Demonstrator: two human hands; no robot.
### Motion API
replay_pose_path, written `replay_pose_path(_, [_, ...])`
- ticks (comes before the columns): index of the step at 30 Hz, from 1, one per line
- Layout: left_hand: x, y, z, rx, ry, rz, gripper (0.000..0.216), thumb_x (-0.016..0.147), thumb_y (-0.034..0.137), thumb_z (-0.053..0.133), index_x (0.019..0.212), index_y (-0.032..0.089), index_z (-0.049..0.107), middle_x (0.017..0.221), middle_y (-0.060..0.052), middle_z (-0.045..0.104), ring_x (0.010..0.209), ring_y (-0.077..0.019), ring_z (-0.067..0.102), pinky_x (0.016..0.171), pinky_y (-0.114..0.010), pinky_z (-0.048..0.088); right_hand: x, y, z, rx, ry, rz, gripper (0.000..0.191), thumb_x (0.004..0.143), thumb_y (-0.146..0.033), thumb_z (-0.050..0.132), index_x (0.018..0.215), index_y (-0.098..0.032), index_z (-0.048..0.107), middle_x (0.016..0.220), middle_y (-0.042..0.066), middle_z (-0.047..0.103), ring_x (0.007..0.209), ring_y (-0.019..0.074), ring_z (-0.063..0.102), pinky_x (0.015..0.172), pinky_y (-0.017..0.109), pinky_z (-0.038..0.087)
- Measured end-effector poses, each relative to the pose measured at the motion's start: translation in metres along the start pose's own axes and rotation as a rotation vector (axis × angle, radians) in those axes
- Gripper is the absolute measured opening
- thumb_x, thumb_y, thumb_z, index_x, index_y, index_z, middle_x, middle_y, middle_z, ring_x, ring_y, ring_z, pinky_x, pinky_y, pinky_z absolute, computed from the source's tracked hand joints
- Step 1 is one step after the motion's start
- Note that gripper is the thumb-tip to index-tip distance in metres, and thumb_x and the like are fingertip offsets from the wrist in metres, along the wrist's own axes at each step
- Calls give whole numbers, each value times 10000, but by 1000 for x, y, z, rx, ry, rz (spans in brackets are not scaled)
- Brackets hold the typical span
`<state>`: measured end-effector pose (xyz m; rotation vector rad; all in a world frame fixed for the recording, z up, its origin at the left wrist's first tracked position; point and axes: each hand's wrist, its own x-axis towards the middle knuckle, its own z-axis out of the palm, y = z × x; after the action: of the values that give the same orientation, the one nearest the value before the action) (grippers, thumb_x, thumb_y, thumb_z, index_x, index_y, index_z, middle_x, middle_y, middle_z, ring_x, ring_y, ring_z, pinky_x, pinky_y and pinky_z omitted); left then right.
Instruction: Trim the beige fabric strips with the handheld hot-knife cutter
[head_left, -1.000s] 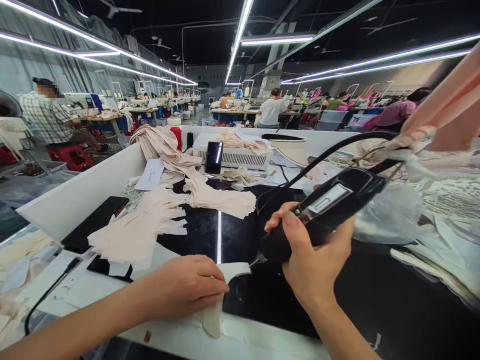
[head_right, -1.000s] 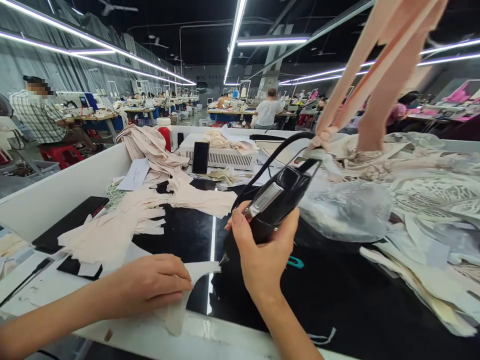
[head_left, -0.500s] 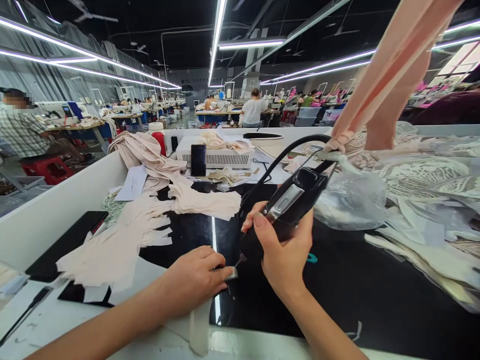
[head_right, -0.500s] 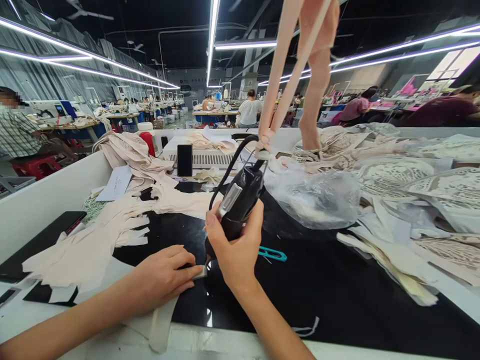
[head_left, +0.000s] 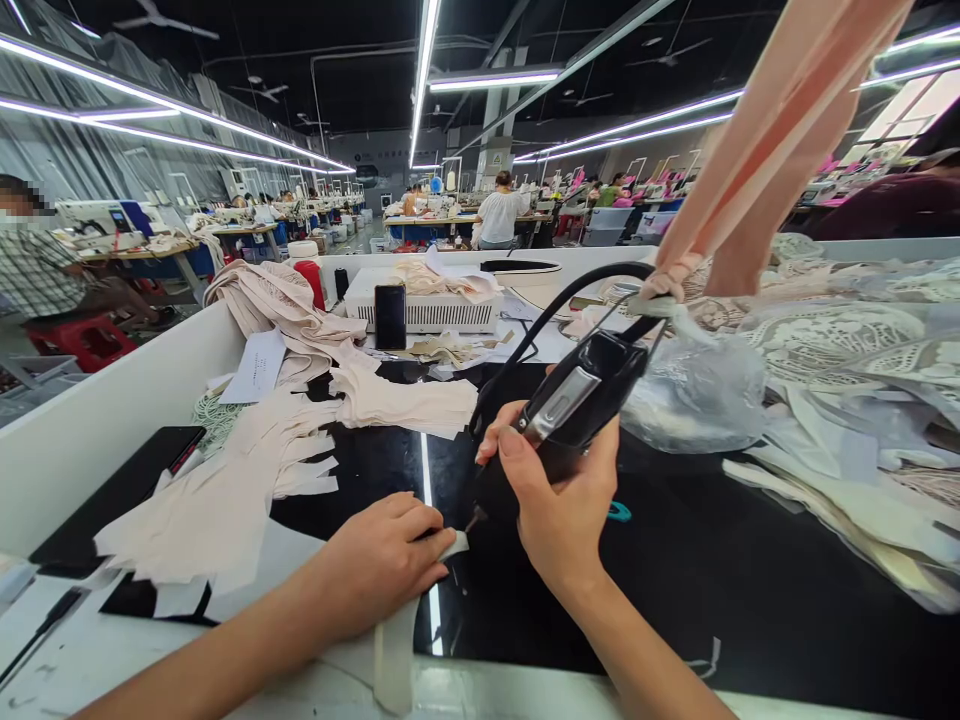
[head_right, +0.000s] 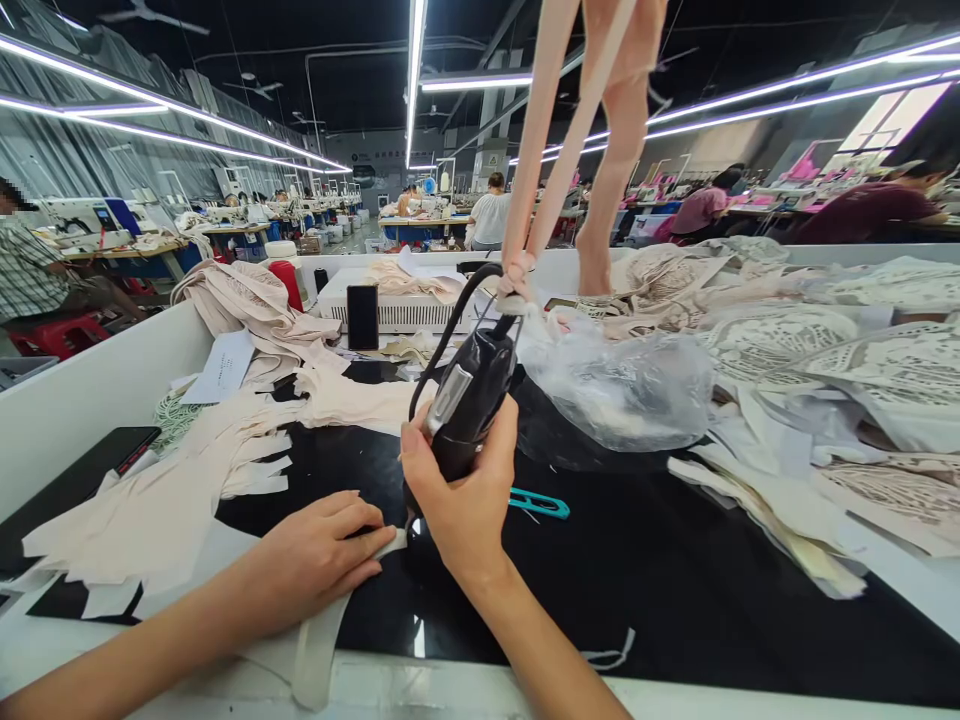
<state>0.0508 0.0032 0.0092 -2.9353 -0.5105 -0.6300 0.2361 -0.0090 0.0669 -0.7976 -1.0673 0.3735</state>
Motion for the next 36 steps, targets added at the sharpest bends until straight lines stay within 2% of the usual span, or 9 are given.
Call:
replay_pose_path(13, [1, -2, 0, 45, -6, 35, 183, 1118, 275, 532, 1177, 148, 650, 1036, -63, 679, 952, -201, 696, 912, -331, 610, 2, -3, 2, 29, 11, -11, 305, 853, -293, 800, 987, -290, 526, 756, -62, 673, 537, 142, 623, 502, 292, 558])
replay_pose_path(23, [1, -1, -3, 35, -13, 27, 191, 1109, 259, 546, 1187, 138, 671, 1056, -76, 693, 947, -201, 676, 885, -332, 609, -1, 1, 3, -6, -4, 34, 292, 854, -243, 760, 1055, -280, 551, 794, -74, 679, 553, 123, 637, 540, 281, 588])
replay_pose_path(29, [3, -1, -5, 25, -19, 27, 190, 1111, 253, 541, 1172, 135, 677, 1026, -71, 690, 938, -198, 675, 879, -326, 607, -2, -5, 0, 56, 8, 30, 272, 847, -238, 774, 965, -279, 532, 759, -85, 687, 538, 109, 631, 519, 251, 572])
replay_pose_path(36, [2, -2, -2, -23, -3, 13, 198, 1095, 235, 563, 1210, 126, 683, 1043, -77, 693, 953, -213, 680, 877, -341, 621, -8, -10, 0, 22, -13, 31, 264, 838, -215, 751, 994, -280, 548, 752, -85, 687, 535, 112, 643, 514, 250, 576])
